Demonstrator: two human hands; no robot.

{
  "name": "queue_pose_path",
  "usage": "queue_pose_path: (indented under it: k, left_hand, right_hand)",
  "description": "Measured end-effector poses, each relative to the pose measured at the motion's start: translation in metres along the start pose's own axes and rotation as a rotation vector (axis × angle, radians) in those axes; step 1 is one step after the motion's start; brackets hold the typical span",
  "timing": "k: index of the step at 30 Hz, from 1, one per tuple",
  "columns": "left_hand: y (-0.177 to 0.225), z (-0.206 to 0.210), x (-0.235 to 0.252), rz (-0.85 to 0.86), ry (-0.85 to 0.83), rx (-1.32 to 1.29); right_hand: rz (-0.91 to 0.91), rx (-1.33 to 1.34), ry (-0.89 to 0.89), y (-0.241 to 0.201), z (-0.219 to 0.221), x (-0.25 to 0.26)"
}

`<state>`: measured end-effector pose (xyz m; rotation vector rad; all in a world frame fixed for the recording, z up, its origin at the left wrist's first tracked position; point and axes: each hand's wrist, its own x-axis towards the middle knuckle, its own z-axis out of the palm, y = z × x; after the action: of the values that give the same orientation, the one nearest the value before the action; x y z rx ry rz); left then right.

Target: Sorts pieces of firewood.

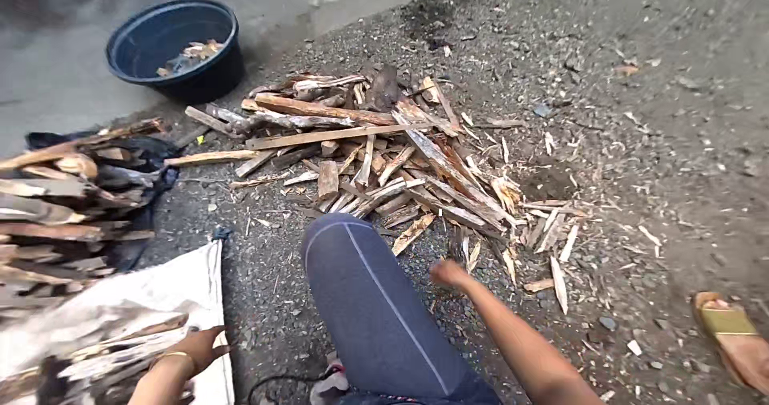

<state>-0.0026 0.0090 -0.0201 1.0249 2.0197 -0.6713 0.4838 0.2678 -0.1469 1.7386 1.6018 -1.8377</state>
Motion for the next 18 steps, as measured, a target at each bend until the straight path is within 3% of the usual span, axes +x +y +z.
queue_pose_path:
  k: [3,6,12,15,18]
  left_hand:
    - [0.011,-0.008,-0.019,0.035,0.086,-0.265]
    - [0.024,-0.023,-0.038,0.002,0.116,-0.340]
    - [0.059,-0.056,-0.073,0.038,0.163,-0.270]
    - [0.070,-0.059,-0.063,0.116,0.156,-0.260]
    - [0.079,-0.064,-0.045,0.141,0.126,-0.206]
  right_hand:
    - [0.027,0.933,0.145,-0.041,-0.033,0.045]
    - [0.096,1.401,0.264,-0.079,-0.054,0.100]
    - [0.161,1.734,0.355,-0.107,-0.053,0.156]
    - [0.107,1.823,0.408,-0.108,-0.055,0.147]
    - [-0.056,1.933,0.457,-0.112,-0.041,0.111]
